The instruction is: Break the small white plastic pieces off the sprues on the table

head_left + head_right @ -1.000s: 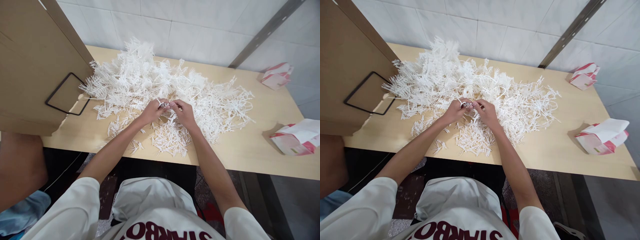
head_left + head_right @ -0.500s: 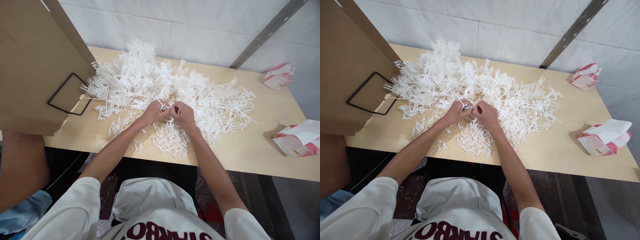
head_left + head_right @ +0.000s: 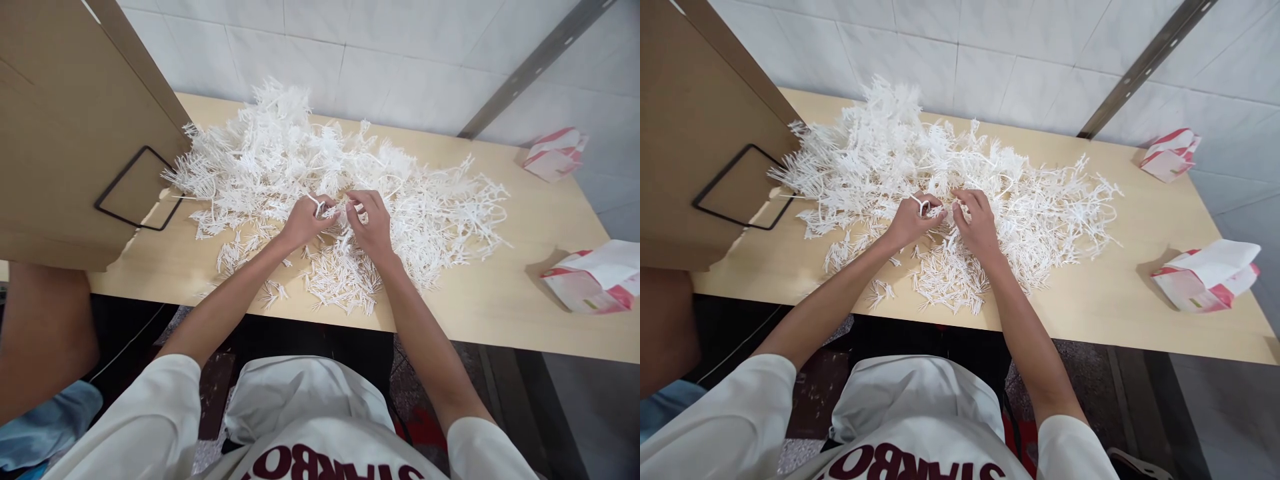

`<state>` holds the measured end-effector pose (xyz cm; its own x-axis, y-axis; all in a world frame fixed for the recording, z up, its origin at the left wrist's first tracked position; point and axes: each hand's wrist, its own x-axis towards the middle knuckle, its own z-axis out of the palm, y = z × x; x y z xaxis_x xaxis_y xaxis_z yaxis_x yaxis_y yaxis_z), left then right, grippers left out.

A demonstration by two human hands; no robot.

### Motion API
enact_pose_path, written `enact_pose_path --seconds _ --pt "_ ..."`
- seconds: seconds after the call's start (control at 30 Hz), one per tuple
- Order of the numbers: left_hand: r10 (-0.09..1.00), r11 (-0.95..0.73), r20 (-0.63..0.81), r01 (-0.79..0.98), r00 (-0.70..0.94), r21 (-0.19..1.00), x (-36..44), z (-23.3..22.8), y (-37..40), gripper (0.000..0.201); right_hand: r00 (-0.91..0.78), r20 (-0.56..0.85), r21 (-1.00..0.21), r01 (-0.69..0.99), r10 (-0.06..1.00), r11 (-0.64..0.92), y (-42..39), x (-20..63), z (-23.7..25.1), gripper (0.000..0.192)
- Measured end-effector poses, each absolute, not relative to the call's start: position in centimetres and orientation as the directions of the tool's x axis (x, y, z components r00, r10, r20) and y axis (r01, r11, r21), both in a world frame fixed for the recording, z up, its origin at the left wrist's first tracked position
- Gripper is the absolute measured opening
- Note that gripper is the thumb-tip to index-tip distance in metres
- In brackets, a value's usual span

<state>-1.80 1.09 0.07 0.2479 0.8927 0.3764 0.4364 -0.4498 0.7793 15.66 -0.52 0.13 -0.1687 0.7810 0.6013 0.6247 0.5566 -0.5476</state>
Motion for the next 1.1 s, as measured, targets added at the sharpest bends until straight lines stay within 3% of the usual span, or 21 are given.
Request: enact_pose_path --seconds 0.13,0.33,0.53,0.67,0.9,1.1 --pt "0.901 -0.431 0.347 0.444 0.262 0.786 -1.7 -0.1 1.2 0.008 -0.320 0.609 -0.461 0.601 0.726 0.653 -0.3 15.8 -0.2 0.024" --pt "0.934 -0.306 0.222 0.302 0.280 0.903 -1.9 0.2 1.6 0.019 -0.358 0.600 -0.473 0.563 0.716 0.678 0.0 16.1 -0.3 0.014" --pt "0.943 -0.243 0.185 0.191 0.277 0.951 -2.0 0.8 1.3 0.025 -0.218 0.470 -0.673 0.540 0.856 0.507 -0.4 15.7 -0.3 0.005" --pt "0.914 -0.226 0.194 0.051 0.356 0.973 -1.9 0.9 1.1 0.028 -0.165 0.394 -0.753 0.506 0.904 0.421 -0.6 15.5 -0.2 0.013" --pt "0.910 -0.267 0.196 0.155 0.365 0.951 -1.8 0.9 0.8 0.034 -0.135 0.340 -0.770 0.528 0.931 0.358 -0.7 15.4 -0.1 0.018" --pt "0.920 -0.314 0.249 0.189 0.301 0.930 -1.6 0.7 0.8 0.027 -0.195 0.376 -0.750 0.511 0.906 0.421 -0.5 15.3 0.0 0.026"
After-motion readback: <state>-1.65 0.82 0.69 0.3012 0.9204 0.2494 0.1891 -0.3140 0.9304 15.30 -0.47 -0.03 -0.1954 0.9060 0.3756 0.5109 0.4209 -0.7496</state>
